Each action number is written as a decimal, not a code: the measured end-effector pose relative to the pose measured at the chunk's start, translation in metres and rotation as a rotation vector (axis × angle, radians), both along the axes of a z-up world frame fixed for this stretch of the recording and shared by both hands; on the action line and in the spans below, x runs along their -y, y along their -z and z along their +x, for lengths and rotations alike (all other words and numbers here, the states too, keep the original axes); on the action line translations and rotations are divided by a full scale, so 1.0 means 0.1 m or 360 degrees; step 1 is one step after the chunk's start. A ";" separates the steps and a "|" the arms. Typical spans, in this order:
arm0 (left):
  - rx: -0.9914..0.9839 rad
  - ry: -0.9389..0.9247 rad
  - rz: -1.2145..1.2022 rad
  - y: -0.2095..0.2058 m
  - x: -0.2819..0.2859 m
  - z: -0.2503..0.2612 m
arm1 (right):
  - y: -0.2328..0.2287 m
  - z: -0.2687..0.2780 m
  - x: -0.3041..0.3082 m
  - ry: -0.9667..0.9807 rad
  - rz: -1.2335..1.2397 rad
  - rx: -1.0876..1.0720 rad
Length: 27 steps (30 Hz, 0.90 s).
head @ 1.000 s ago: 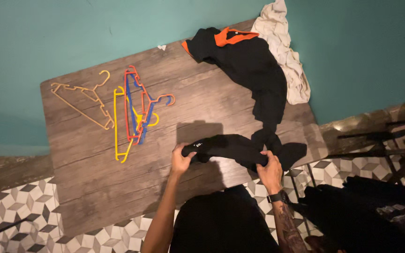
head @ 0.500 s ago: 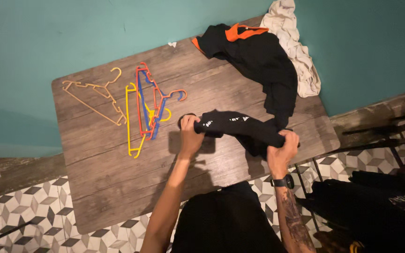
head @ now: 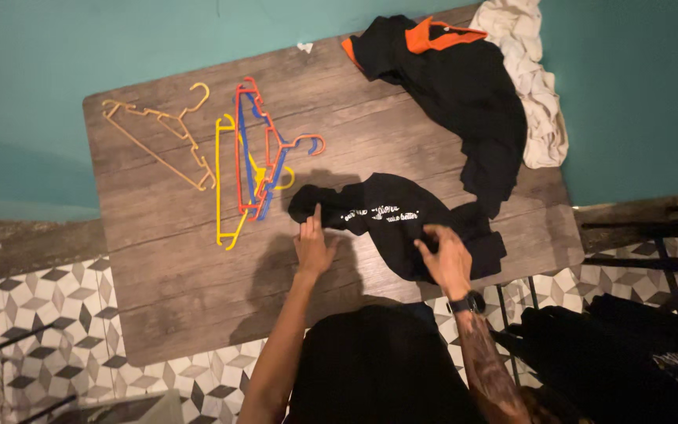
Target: The person lays out three different shirts on a wooden table, smooths them, places each on a plastic hanger, and hangs them on a nearby clothing rack. The shirts include a black graphic tee, a black long-sleeve, and a black polo with orange trim.
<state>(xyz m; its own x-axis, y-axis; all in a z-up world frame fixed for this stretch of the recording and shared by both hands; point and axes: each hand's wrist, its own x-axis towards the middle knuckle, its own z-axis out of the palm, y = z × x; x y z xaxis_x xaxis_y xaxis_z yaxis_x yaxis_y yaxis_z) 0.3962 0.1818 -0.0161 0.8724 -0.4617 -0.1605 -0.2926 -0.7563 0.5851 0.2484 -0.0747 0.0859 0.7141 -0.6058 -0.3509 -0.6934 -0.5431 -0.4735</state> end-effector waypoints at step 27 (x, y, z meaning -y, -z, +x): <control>-0.0249 -0.0561 -0.0469 0.26 0.66 -0.48 | -0.40 0.11 -0.66 -0.0542 0.0927 -0.0031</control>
<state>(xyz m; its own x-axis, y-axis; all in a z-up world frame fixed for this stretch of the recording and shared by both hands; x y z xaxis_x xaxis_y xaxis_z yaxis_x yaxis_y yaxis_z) 0.3478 0.1160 -0.0424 0.9597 -0.1882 -0.2087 0.0598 -0.5888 0.8060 0.2589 -0.0088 0.1259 0.8219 -0.0556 -0.5669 -0.5400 -0.3927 -0.7444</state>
